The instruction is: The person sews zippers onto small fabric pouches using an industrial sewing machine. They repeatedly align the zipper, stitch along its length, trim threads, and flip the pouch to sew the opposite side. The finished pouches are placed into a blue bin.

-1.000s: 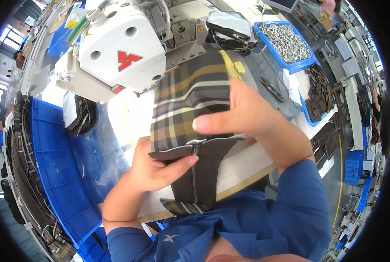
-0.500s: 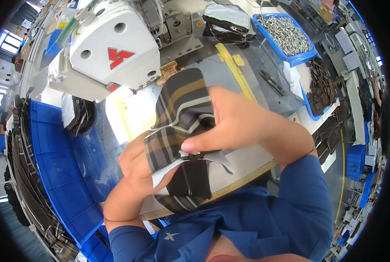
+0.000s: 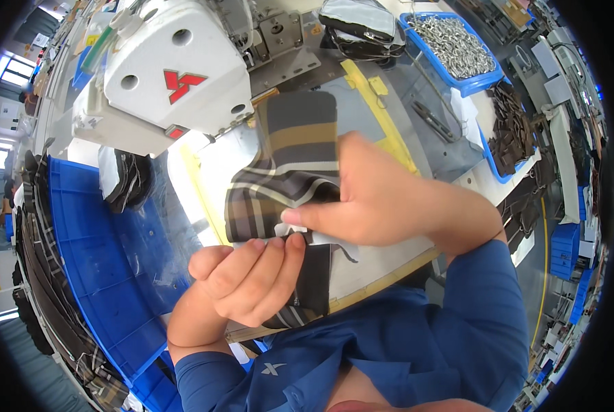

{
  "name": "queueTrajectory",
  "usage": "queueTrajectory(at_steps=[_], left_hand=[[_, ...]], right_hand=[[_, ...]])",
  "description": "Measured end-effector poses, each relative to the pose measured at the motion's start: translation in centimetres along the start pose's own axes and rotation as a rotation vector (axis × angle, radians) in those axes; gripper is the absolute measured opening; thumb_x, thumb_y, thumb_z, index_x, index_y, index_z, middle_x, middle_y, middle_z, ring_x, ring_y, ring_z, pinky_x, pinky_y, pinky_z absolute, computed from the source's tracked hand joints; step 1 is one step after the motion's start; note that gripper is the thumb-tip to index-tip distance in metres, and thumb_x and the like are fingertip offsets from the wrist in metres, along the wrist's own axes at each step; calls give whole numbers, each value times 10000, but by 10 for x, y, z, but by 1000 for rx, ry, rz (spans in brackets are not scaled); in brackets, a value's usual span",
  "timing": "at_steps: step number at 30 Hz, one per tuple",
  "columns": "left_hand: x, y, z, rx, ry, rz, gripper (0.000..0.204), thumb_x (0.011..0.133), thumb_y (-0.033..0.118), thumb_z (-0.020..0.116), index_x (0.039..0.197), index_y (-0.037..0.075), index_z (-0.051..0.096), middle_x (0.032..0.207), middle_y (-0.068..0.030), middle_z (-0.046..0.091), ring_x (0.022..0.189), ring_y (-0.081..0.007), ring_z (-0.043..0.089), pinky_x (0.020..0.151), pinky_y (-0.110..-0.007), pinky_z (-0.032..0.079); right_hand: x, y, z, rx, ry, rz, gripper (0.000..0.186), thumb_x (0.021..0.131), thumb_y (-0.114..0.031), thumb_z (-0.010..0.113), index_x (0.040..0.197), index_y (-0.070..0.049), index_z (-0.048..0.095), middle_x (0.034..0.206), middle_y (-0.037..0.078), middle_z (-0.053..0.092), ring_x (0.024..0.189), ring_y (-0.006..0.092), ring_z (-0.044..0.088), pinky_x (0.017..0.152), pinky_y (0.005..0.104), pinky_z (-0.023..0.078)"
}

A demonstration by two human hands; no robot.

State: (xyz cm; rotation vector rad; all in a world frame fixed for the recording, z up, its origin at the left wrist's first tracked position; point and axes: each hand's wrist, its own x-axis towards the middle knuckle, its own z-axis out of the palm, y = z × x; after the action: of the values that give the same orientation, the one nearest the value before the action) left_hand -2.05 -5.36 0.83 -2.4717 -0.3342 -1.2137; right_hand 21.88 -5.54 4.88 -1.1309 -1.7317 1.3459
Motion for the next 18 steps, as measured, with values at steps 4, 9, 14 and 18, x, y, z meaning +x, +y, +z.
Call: queueTrajectory(at_steps=[4, 9, 14, 18], left_hand=[[6, 1, -5, -38, -42, -6, 250, 674, 109, 773, 917, 117, 832, 902, 25, 693, 874, -144, 605, 780, -307, 374], [6, 4, -16, -61, -169, 35, 268, 697, 95, 770, 960, 76, 821, 921, -15, 683, 858, -154, 595, 735, -306, 380], [1, 5, -21, -14, -153, 90, 272, 719, 63, 763, 986, 68, 817, 928, -25, 673, 829, -168, 593, 684, -315, 395], [7, 1, -25, 64, -169, 122, 243, 759, 22, 763, 997, 47, 806, 933, -32, 657, 849, -197, 649, 663, -312, 427]], right_hand=[[0, 1, -1, -57, -34, 5, 390, 894, -181, 832, 1223, -28, 689, 1032, 162, 772, 895, 280, 716, 840, 379, 559], [0, -6, 1, -194, -67, 75, 382, 883, -189, 845, 1198, -34, 695, 998, 144, 775, 872, 268, 729, 819, 388, 565], [1, -1, 9, -119, -8, 0, 352, 888, -169, 843, 1170, -28, 687, 979, 127, 760, 874, 244, 716, 815, 379, 561], [7, 4, 13, -28, -3, 99, 347, 919, -126, 818, 1212, -33, 656, 1016, 82, 741, 929, 183, 694, 845, 364, 558]])
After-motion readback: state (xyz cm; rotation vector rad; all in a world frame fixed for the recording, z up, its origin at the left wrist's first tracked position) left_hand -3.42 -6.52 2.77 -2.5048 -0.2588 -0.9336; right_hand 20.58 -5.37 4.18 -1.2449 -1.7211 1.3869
